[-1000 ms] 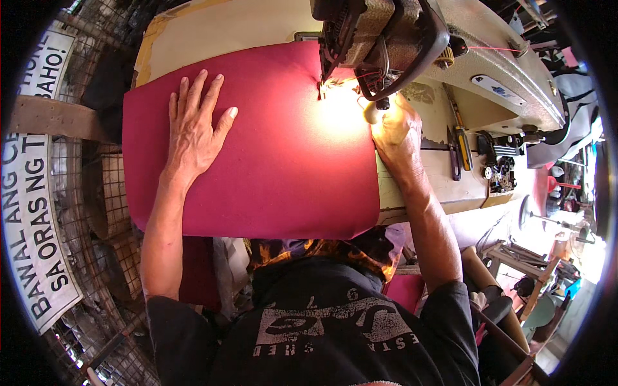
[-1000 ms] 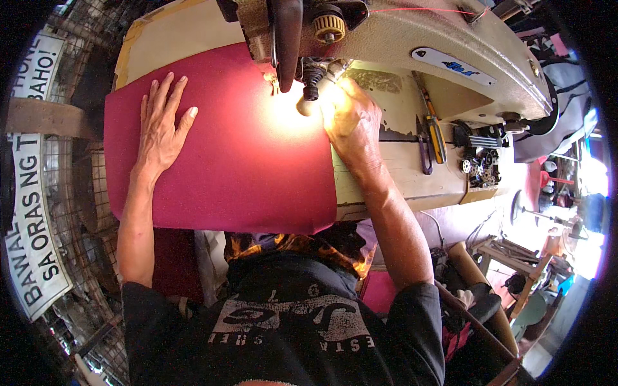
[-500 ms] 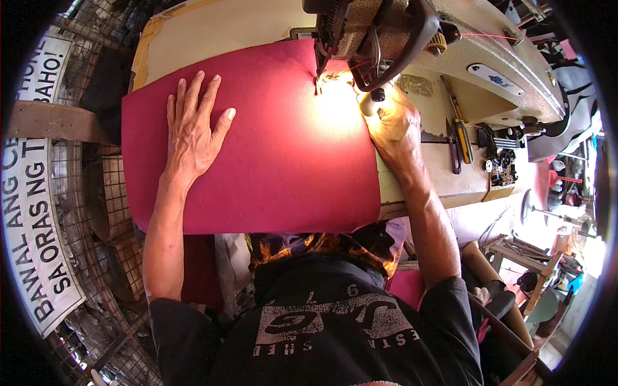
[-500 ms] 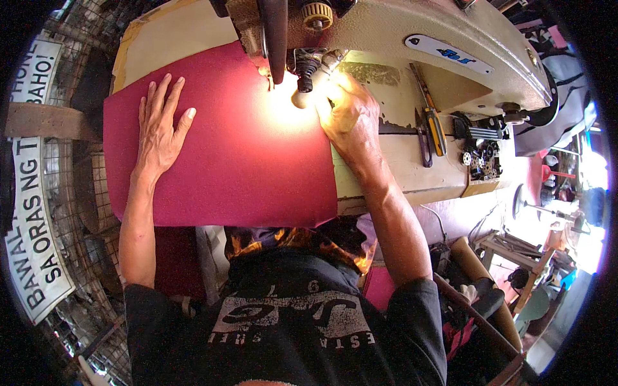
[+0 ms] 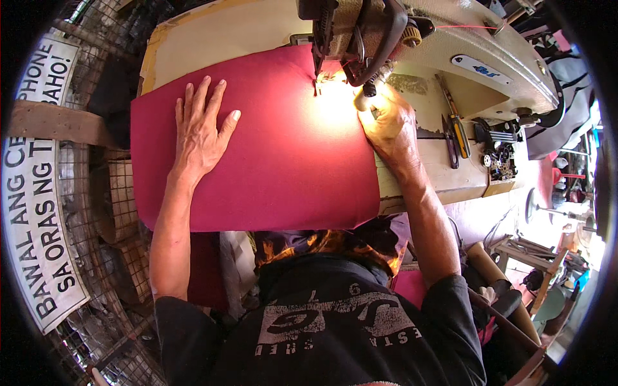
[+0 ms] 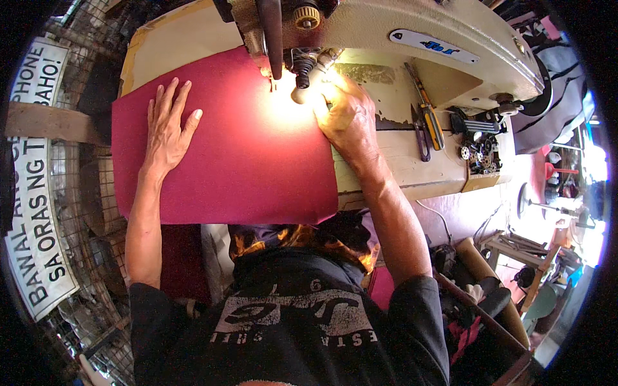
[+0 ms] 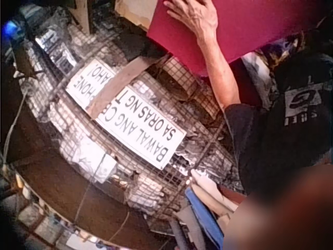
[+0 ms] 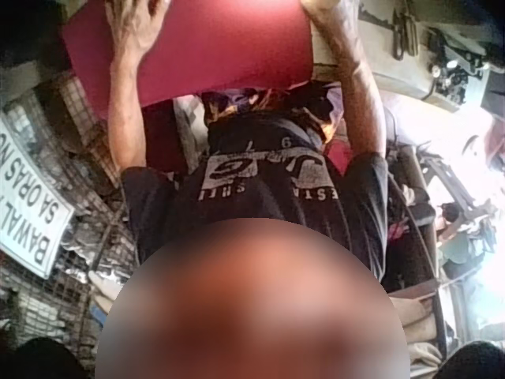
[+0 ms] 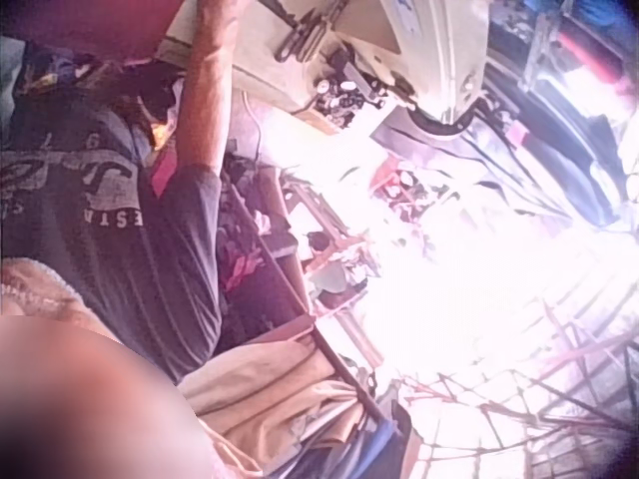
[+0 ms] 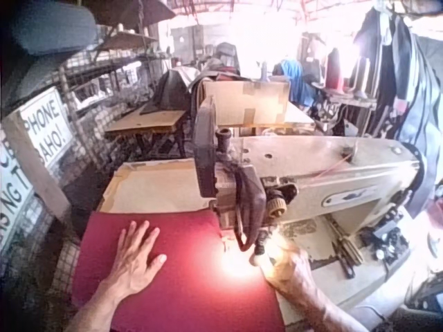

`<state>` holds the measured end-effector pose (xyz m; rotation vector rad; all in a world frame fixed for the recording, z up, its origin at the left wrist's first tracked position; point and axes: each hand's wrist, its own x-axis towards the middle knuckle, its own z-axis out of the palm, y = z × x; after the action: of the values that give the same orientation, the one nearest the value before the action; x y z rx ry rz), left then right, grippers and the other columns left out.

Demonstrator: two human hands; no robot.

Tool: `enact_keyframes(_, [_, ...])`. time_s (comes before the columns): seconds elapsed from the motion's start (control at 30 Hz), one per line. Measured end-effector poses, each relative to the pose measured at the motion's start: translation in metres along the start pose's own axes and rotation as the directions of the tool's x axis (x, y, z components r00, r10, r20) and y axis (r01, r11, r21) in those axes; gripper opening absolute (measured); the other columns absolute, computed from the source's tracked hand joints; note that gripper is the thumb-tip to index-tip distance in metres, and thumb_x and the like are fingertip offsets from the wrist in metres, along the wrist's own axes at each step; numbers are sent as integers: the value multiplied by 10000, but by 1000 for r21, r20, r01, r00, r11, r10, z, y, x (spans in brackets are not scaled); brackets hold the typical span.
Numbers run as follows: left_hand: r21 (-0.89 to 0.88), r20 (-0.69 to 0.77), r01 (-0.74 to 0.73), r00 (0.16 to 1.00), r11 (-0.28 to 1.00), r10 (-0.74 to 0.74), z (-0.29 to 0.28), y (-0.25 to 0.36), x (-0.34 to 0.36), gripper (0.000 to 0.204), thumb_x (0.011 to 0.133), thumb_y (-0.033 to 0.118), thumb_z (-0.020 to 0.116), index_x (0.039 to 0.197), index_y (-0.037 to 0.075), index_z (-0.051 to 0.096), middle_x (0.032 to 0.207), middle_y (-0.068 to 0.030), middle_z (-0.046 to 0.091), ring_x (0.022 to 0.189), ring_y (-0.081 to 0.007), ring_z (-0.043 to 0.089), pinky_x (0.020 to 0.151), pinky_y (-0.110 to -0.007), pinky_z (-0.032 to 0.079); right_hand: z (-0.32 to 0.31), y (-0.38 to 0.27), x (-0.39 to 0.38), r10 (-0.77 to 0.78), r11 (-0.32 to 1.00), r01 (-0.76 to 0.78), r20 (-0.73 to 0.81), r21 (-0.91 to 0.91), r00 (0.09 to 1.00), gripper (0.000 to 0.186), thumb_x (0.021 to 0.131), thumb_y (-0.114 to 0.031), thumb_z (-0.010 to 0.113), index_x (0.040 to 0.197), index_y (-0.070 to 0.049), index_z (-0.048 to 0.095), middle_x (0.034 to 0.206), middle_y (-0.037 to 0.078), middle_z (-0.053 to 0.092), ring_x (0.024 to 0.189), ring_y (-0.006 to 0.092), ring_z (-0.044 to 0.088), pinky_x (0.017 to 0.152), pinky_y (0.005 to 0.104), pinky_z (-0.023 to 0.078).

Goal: The recorder is sewing a handle onto a pink fabric bag using an industrial sewing machine.

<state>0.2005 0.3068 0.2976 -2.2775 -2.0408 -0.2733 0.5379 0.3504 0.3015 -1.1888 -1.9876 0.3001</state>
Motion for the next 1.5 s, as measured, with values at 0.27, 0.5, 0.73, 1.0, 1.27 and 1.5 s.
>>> enact_keyframes(0.27, [-30,-51,-25,998,999,24,4,-1,-1,632,1017,488,498,1535,139,402,1611,-150,295,1498,-422,222,1225,-595,150,-2,-5,1,18,999,-18,-8,39,1000,68,832,-60,660,853,-17,610,834,150,613,777,337,633,683,395,494])
enact_keyframes(0.5, [-337,-282,56,946,940,-158,-47,-13,-30,472,1014,338,576,1417,93,550,1533,-159,429,1440,-343,386,1194,-497,326,-2,9,-5,177,982,-174,-24,78,984,146,833,-90,681,789,-43,550,702,94,459,611,184,446,547,353,384])
enact_keyframes(0.73, [-195,-91,284,948,939,-306,-163,-59,-199,348,976,151,632,1288,-1,619,1231,-158,658,1158,-264,625,1006,-360,465,-9,34,-10,33,997,-39,81,74,996,158,944,-151,627,1017,-38,712,852,41,661,797,131,593,694,278,491])
enact_keyframes(1.0, [-145,140,687,726,712,-673,-202,-36,-368,384,957,229,673,1291,46,633,1129,-157,712,1063,-272,680,937,-348,518,-6,43,-4,-27,995,45,198,-84,980,322,1046,-276,543,1265,-93,691,1219,85,703,1052,212,677,904,312,525])
enact_keyframes(1.27, [-90,528,874,449,478,-721,-162,-13,-453,329,945,258,671,1160,10,670,997,-171,725,908,-325,699,800,-409,537,-5,26,-4,107,994,-100,189,-44,976,341,1033,-272,573,1224,-24,709,1230,99,712,1062,186,676,913,310,524])
enact_keyframes(1.5, [311,759,715,210,626,-616,-88,39,-537,425,746,367,783,1001,35,711,925,-167,707,911,-372,681,802,-468,542,-3,38,0,163,986,-166,176,4,971,341,1031,-286,572,1224,-45,717,1244,85,710,1096,188,670,945,305,505])
